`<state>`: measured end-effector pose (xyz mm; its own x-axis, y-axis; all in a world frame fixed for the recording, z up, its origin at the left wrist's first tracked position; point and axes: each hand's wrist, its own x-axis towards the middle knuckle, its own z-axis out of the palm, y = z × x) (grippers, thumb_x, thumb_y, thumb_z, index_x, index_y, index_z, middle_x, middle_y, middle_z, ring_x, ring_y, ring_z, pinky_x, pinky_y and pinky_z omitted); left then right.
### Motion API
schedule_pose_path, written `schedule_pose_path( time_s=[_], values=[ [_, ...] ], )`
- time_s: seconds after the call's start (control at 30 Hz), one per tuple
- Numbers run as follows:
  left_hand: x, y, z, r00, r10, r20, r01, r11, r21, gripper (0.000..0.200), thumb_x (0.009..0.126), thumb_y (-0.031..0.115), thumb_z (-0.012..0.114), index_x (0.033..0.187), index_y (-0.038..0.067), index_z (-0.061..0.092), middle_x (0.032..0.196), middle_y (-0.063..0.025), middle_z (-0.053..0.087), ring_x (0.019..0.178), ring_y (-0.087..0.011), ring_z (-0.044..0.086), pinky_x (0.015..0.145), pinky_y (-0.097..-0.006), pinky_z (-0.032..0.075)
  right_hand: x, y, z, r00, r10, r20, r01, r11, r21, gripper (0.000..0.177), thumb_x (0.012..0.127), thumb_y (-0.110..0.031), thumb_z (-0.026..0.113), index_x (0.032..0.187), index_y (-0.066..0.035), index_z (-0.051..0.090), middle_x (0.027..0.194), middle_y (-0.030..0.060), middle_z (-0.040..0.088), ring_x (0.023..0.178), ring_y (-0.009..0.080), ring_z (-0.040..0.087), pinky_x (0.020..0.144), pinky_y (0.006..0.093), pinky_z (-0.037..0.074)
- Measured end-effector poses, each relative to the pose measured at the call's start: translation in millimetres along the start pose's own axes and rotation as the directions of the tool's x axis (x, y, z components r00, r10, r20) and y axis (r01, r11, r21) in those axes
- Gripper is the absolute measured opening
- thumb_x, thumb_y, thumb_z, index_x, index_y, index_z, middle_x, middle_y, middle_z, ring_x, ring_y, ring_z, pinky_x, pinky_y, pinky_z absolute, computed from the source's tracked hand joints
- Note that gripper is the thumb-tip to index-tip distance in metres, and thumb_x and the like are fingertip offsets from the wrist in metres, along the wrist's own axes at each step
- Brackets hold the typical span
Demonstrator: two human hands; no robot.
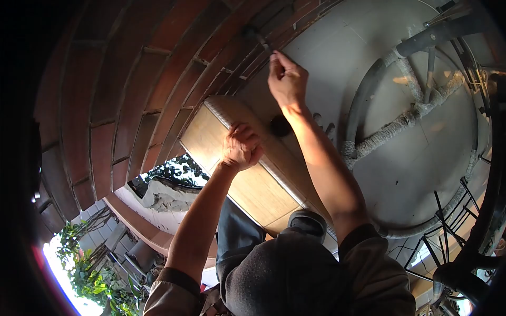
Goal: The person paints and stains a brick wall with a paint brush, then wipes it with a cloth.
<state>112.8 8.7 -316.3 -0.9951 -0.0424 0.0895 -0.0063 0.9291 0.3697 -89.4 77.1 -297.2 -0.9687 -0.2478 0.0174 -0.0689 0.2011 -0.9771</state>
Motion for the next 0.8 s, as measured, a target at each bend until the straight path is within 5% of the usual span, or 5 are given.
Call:
schedule_pose_path(
  time_s=[0.13,0.23,0.37,0.57,0.8],
  values=[
    [-6,-2,3,0.988,-0.113,0.104,0.111,0.993,0.029,0.02,0.072,0.028,0.065,0.086,0.012,0.067,0.089,-0.0069,0.065,0.097,-0.0259,0.06,0.095,-0.0413,0.044,-60,-13,39,0.988,0.043,0.149,-0.069,0.982,0.174,0.019,0.096,-0.019,0.061,0.093,-0.002,0.071,0.059,0.0015,0.051,0.059,0.0069,0.047,0.055,0.0242,0.041],
    [-33,-12,57,0.966,-0.242,0.09,0.258,0.916,-0.307,0.03,0.078,0.036,0.063,0.098,0.014,0.067,0.099,-0.0077,0.067,0.093,-0.0292,0.064,0.091,-0.0448,0.046,-133,-13,64,0.821,-0.385,0.422,0.48,0.866,-0.142,0.019,0.09,-0.023,0.066,0.079,-0.008,0.064,0.059,0.0043,0.054,0.056,0.0156,0.051,0.054,0.0312,0.041],
    [-14,-4,13,0.934,-0.232,0.272,0.239,0.971,0.007,0.022,0.075,0.03,0.065,0.089,0.013,0.067,0.093,-0.008,0.064,0.094,-0.03,0.061,0.092,-0.0447,0.045,-78,-22,39,0.785,-0.127,0.607,0.262,0.955,-0.14,0.005,0.088,-0.015,0.065,0.089,-0.016,0.07,0.062,0.0019,0.06,0.055,0.0103,0.055,0.052,0.029,0.043],
    [-2,-1,3,1.0,-0.007,0.008,0.007,1.0,-0.007,0.013,0.063,0.021,0.067,0.069,0.011,0.064,0.084,-0.0059,0.06,0.094,-0.0254,0.057,0.094,-0.042,0.043,30,31,-1,0.963,-0.122,-0.24,0.15,0.983,0.103,0.019,0.093,-0.011,0.062,0.106,0.0,0.071,0.061,-0.0014,0.056,0.057,0.0038,0.047,0.054,0.0234,0.043],
    [-5,-3,5,0.817,-0.354,0.455,0.373,0.926,0.051,0.043,0.073,0.031,0.068,0.112,0.012,0.064,0.112,-0.007,0.063,0.108,-0.0259,0.058,0.096,-0.0448,0.045,-125,-40,49,0.782,-0.248,0.571,0.341,0.938,-0.059,0.015,0.093,-0.014,0.063,0.102,-0.009,0.073,0.072,-0.0011,0.065,0.065,0.0057,0.054,0.064,0.0216,0.045]
  ],
)
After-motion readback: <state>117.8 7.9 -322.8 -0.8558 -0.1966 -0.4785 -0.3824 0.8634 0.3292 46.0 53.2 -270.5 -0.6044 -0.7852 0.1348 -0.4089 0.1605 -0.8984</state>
